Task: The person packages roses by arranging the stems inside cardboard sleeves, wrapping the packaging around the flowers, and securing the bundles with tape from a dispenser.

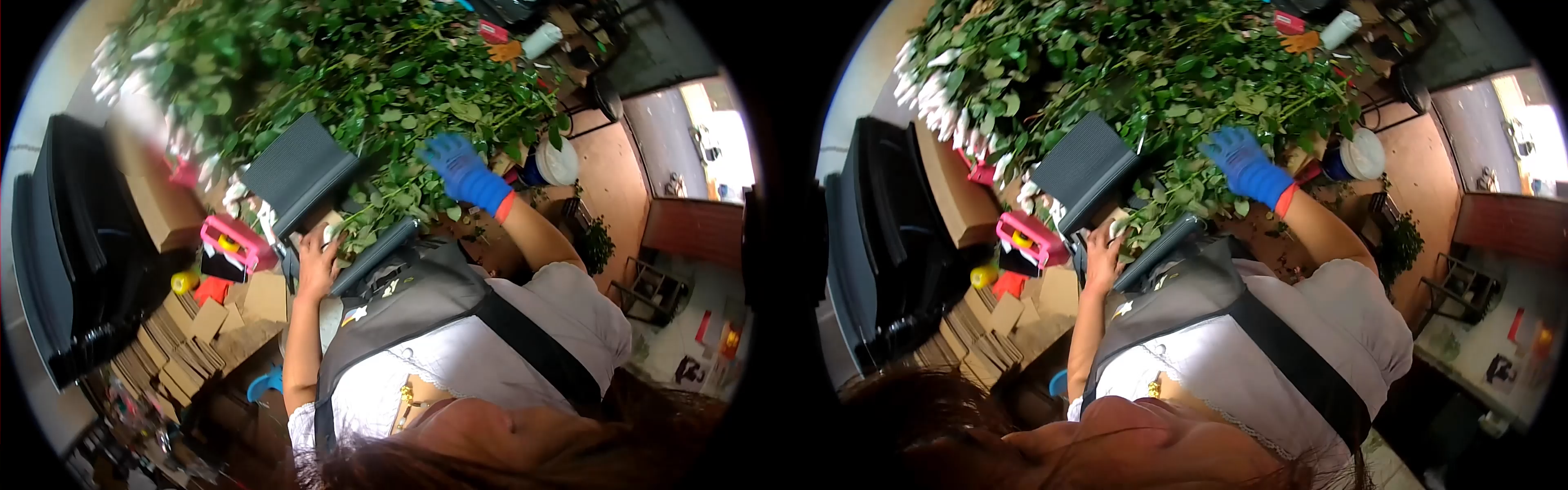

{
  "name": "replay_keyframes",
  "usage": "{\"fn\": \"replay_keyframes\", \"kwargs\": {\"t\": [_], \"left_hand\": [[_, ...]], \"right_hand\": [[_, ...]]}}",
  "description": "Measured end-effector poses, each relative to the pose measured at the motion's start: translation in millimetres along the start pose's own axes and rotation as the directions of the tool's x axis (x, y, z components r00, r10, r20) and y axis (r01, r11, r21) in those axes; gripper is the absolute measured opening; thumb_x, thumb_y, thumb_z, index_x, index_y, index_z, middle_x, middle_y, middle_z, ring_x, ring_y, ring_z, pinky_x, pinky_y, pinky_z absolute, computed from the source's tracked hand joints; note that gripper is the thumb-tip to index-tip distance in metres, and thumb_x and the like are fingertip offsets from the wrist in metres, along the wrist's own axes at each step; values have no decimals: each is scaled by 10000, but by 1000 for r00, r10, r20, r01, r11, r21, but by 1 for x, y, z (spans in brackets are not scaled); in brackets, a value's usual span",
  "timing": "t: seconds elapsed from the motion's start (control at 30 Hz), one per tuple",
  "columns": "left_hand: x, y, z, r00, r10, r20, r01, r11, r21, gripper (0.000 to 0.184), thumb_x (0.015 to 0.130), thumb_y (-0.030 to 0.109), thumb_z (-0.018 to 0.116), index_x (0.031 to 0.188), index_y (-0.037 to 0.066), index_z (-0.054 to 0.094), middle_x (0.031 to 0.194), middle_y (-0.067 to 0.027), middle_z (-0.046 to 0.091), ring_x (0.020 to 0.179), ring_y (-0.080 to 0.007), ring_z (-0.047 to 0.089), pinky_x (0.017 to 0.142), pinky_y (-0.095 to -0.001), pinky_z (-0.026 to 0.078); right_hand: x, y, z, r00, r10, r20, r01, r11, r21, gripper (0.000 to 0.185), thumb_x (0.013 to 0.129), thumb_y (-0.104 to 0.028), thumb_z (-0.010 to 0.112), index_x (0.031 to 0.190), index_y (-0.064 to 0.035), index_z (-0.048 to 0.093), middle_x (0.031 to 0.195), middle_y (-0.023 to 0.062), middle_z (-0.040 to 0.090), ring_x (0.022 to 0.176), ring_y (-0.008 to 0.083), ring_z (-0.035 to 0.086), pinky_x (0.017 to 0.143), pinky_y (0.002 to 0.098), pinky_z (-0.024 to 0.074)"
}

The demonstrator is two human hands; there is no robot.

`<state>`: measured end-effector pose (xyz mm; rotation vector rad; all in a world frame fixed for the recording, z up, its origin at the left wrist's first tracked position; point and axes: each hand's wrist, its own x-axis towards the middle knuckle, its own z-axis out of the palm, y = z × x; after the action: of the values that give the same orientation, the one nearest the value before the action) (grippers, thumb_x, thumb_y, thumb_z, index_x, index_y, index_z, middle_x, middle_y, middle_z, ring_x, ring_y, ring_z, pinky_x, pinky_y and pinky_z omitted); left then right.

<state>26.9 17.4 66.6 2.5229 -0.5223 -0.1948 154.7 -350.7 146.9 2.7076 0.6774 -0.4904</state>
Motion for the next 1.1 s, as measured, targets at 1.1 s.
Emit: {"fn": "replay_keyframes", "kwargs": {"t": [1.1], "left_hand": [[-4, 4, 2, 994, 6, -108, -11, 999, -44, 597, 769, 387, 785, 1285, 146, 605, 1343, -40, 596, 1213, -317, 507, 1145, -635, 231]], "right_hand": [[36, 58, -16, 833, -281, 477, 78, 912, 402, 867, 698, -318, 770, 1488, -163, 448, 1379, 179, 568, 1265, 325, 557, 1072, 421, 446]]}}
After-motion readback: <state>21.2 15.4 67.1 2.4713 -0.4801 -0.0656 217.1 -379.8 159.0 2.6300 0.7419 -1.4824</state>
